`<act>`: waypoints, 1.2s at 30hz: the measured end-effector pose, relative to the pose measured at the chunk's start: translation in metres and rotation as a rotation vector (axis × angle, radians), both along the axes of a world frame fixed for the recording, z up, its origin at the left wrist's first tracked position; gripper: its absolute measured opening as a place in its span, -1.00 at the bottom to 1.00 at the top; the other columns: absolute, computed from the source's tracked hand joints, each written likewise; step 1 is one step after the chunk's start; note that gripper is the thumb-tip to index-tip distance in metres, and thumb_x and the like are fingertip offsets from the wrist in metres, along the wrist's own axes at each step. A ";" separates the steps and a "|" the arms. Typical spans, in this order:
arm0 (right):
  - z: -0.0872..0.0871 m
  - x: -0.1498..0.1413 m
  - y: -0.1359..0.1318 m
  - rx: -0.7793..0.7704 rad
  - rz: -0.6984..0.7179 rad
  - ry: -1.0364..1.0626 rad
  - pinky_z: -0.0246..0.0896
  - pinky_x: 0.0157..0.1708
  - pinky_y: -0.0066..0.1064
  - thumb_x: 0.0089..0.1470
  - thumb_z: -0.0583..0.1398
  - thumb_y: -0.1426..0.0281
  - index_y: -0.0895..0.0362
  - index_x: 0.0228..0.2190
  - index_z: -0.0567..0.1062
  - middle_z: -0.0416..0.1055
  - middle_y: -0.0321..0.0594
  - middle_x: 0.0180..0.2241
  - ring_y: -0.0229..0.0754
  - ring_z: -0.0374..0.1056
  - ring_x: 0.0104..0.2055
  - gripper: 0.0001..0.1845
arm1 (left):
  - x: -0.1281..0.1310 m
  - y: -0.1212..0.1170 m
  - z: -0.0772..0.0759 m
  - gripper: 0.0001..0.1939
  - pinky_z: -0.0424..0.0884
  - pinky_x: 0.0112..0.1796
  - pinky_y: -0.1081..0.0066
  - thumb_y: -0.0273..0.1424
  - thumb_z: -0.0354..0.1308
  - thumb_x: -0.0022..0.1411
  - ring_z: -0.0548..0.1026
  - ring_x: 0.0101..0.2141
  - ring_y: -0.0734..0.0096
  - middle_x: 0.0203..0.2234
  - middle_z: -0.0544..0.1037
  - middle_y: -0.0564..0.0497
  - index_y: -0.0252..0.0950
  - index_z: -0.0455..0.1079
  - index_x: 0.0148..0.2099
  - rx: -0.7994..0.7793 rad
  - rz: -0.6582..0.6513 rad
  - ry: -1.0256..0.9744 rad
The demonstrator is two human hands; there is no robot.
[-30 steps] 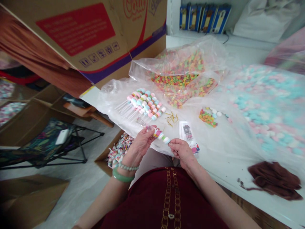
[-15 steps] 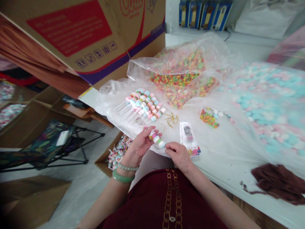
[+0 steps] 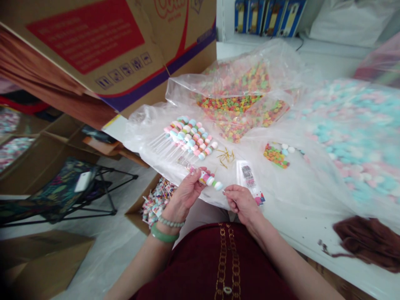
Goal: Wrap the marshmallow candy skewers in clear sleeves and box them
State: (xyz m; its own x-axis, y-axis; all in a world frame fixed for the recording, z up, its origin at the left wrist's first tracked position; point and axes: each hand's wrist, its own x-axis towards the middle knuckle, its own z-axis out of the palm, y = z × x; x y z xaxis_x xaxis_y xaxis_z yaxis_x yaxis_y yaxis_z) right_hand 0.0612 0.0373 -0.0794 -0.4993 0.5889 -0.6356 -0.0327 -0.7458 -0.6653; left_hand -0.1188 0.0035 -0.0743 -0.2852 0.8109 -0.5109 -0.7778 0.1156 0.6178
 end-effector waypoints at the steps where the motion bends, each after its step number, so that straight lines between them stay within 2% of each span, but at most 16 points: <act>1: -0.001 0.001 0.002 -0.106 0.015 0.075 -0.39 -0.75 -0.59 -0.27 0.30 0.40 0.16 -0.51 0.37 0.05 -0.50 -0.73 -0.46 -0.17 -0.72 -0.77 | 0.001 0.000 -0.001 -0.80 0.49 -0.31 0.43 -0.43 0.29 0.06 0.54 -0.37 0.36 -0.42 0.53 -0.04 -0.40 0.43 -0.24 0.026 -0.006 0.018; 5: -0.001 0.001 0.007 -0.425 0.149 0.278 -0.42 -0.76 -0.65 -0.21 0.27 0.46 0.17 -0.53 0.32 -0.01 -0.51 -0.70 -0.50 -0.23 -0.71 -0.81 | 0.009 -0.002 -0.004 -0.72 0.47 -0.23 0.39 -0.38 0.33 0.01 0.53 -0.35 0.37 -0.40 0.54 -0.04 -0.39 0.43 -0.23 0.047 -0.016 0.049; 7: 0.000 0.000 0.005 -0.465 0.194 0.314 -0.41 -0.76 -0.65 -0.16 0.25 0.44 0.18 -0.53 0.32 -0.02 -0.51 -0.71 -0.50 -0.25 -0.71 -0.83 | 0.013 -0.003 -0.005 -0.73 0.47 -0.16 0.32 -0.36 0.33 0.01 0.53 -0.35 0.36 -0.41 0.53 -0.03 -0.40 0.43 -0.25 0.030 -0.007 0.023; 9: 0.001 -0.003 0.001 -0.395 0.200 0.294 -0.41 -0.75 -0.63 -0.18 0.26 0.42 0.19 -0.50 0.36 -0.02 -0.52 -0.72 -0.49 -0.25 -0.71 -0.83 | 0.015 -0.003 -0.005 -0.76 0.46 -0.13 0.27 -0.37 0.32 0.03 0.52 -0.36 0.36 -0.43 0.52 -0.02 -0.40 0.43 -0.27 0.027 0.003 -0.003; 11: 0.003 -0.004 -0.002 -0.217 0.162 0.177 -0.41 -0.73 -0.59 -0.19 0.27 0.38 0.20 -0.46 0.41 0.02 -0.51 -0.73 -0.47 -0.23 -0.71 -0.81 | 0.014 -0.004 -0.003 -0.77 0.47 -0.15 0.25 -0.36 0.29 0.06 0.53 -0.36 0.34 -0.41 0.53 -0.04 -0.41 0.44 -0.26 0.026 -0.013 -0.015; 14: 0.004 -0.005 -0.004 0.214 0.125 -0.121 -0.28 -0.69 -0.53 -0.13 0.22 0.30 0.16 -0.50 0.44 0.10 -0.45 -0.71 -0.40 -0.10 -0.69 -0.84 | 0.008 -0.002 0.003 -0.77 0.48 -0.17 0.26 -0.33 0.22 0.15 0.54 -0.32 0.28 -0.36 0.54 -0.10 -0.42 0.44 -0.23 -0.001 -0.033 -0.027; 17: 0.003 -0.003 -0.004 0.744 0.212 -0.399 -0.02 -0.54 -0.46 0.01 0.14 0.31 0.11 -0.52 0.46 0.27 -0.35 -0.61 -0.27 0.18 -0.53 -0.83 | 0.002 0.001 0.008 -0.80 0.47 -0.18 0.30 -0.35 0.17 0.19 0.54 -0.31 0.28 -0.35 0.55 -0.13 -0.43 0.45 -0.25 -0.027 -0.013 -0.014; 20: 0.003 -0.001 -0.007 1.214 0.321 -0.593 0.06 -0.39 -0.40 0.15 0.02 0.39 0.10 -0.46 0.46 0.38 -0.24 -0.47 -0.19 0.28 -0.38 -0.75 | 0.003 0.004 0.010 -0.82 0.48 -0.20 0.32 -0.37 0.20 0.16 0.54 -0.33 0.30 -0.39 0.55 -0.10 -0.41 0.45 -0.27 -0.020 -0.017 -0.002; 23: 0.004 0.001 -0.011 1.542 0.400 -0.747 0.02 -0.39 -0.38 0.20 -0.05 0.49 0.14 -0.45 0.44 0.35 -0.18 -0.48 -0.18 0.25 -0.41 -0.68 | 0.012 0.004 0.009 -0.78 0.47 -0.19 0.29 -0.32 0.23 0.13 0.54 -0.34 0.30 -0.40 0.54 -0.08 -0.40 0.45 -0.26 0.009 -0.021 0.001; 26: 0.005 0.000 -0.013 1.737 0.450 -0.799 0.00 -0.40 -0.36 0.19 -0.06 0.54 0.15 -0.43 0.45 0.33 -0.16 -0.49 -0.17 0.22 -0.43 -0.68 | 0.022 0.002 0.007 -0.75 0.46 -0.19 0.33 -0.29 0.24 0.12 0.54 -0.34 0.31 -0.40 0.54 -0.09 -0.42 0.45 -0.26 0.019 -0.041 0.005; 29: 0.005 -0.003 -0.012 1.712 0.447 -0.743 0.03 -0.37 -0.37 0.21 -0.06 0.52 0.15 -0.40 0.45 0.36 -0.14 -0.46 -0.16 0.26 -0.40 -0.68 | 0.029 -0.001 0.006 -0.73 0.46 -0.22 0.34 -0.26 0.21 0.15 0.54 -0.32 0.29 -0.38 0.55 -0.12 -0.43 0.45 -0.26 -0.004 -0.098 -0.065; 32: 0.006 -0.005 -0.009 1.484 0.346 -0.627 0.09 -0.32 -0.40 0.24 -0.04 0.43 0.12 -0.37 0.44 0.40 -0.18 -0.42 -0.17 0.32 -0.35 -0.72 | 0.031 -0.005 0.005 -0.71 0.47 -0.23 0.32 -0.24 0.15 0.20 0.54 -0.32 0.29 -0.37 0.55 -0.13 -0.41 0.43 -0.22 -0.033 -0.131 -0.156; 36: 0.006 -0.001 -0.007 1.229 0.277 -0.527 0.14 -0.27 -0.40 0.19 0.04 0.36 0.08 -0.37 0.43 0.45 -0.25 -0.36 -0.17 0.35 -0.30 -0.82 | 0.026 -0.006 0.003 -0.79 0.47 -0.21 0.30 -0.38 0.20 0.16 0.52 -0.33 0.33 -0.37 0.55 -0.11 -0.38 0.41 -0.16 -0.038 -0.129 -0.134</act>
State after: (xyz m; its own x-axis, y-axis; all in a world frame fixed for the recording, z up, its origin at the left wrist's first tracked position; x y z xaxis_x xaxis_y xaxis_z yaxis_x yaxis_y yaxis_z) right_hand 0.0600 0.0306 -0.0729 -0.5554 0.8285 0.0708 0.4812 0.3897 -0.7852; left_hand -0.0924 -0.0023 -0.0709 -0.1072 0.8158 -0.5683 -0.8300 0.2412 0.5029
